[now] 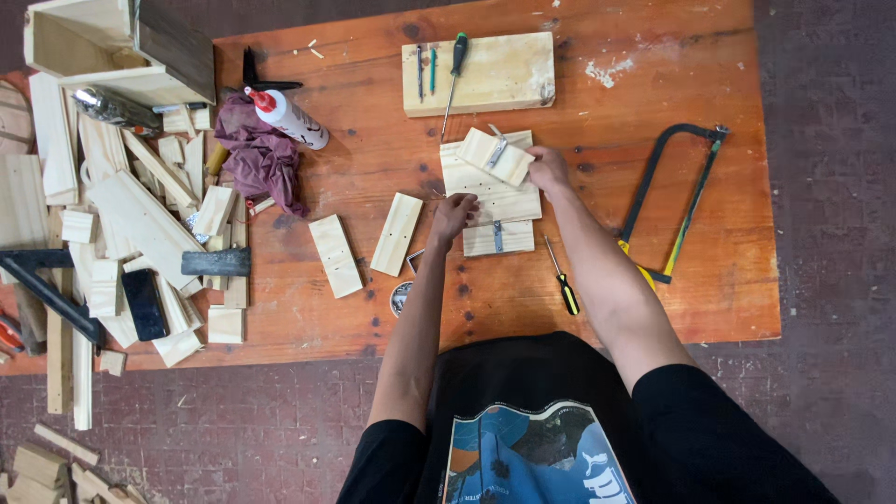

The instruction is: The person attaches metal brackets to small wooden blocks using a screwdriver. They repeatedly pick up a bracket, align it on a block, and tighten screws to secure it. The person handles multiple blocks and brackets, stacking the completed pieces on the workbench.

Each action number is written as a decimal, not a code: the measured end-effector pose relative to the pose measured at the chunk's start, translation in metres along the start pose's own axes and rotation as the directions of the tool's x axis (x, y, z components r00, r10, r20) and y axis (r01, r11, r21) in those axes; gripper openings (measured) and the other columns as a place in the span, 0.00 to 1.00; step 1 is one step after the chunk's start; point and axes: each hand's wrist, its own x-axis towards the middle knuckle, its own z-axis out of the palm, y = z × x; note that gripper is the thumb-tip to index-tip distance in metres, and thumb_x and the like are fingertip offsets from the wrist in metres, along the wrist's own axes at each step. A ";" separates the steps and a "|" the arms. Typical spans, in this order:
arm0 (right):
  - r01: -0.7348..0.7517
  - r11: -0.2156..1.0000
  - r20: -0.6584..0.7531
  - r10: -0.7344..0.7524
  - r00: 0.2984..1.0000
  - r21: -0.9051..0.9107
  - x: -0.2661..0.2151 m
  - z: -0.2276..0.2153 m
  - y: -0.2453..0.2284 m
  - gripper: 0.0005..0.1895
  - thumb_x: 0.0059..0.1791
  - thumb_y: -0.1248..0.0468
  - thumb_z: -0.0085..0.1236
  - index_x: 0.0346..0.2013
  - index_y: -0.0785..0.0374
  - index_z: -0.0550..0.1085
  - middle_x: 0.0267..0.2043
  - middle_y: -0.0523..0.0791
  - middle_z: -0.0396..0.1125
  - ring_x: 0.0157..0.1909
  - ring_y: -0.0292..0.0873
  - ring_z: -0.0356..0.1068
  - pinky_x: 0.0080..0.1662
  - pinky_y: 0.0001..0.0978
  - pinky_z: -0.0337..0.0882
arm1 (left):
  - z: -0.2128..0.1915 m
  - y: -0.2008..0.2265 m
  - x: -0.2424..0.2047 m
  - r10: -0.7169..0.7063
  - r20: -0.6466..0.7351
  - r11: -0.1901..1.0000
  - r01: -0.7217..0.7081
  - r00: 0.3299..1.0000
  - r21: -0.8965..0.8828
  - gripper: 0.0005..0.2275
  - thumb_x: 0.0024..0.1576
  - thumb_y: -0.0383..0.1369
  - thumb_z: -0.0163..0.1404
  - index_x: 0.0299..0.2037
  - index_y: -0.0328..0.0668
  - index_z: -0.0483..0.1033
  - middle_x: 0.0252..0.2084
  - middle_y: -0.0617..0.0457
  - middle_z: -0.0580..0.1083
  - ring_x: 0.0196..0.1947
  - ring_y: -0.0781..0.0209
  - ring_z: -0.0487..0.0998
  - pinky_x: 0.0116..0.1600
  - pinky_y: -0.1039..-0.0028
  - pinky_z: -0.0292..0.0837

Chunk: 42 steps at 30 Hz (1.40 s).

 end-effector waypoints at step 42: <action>0.211 0.977 0.239 -0.208 0.948 0.014 -0.284 -0.014 -0.022 0.09 0.54 0.60 0.57 0.46 0.60 0.77 0.38 0.53 0.72 0.39 0.52 0.75 0.42 0.42 0.76 | -0.112 -0.041 -0.093 0.648 -0.196 0.504 -0.221 0.736 0.835 0.30 0.53 0.42 0.59 0.63 0.39 0.63 0.55 0.40 0.71 0.57 0.41 0.73 0.62 0.55 0.68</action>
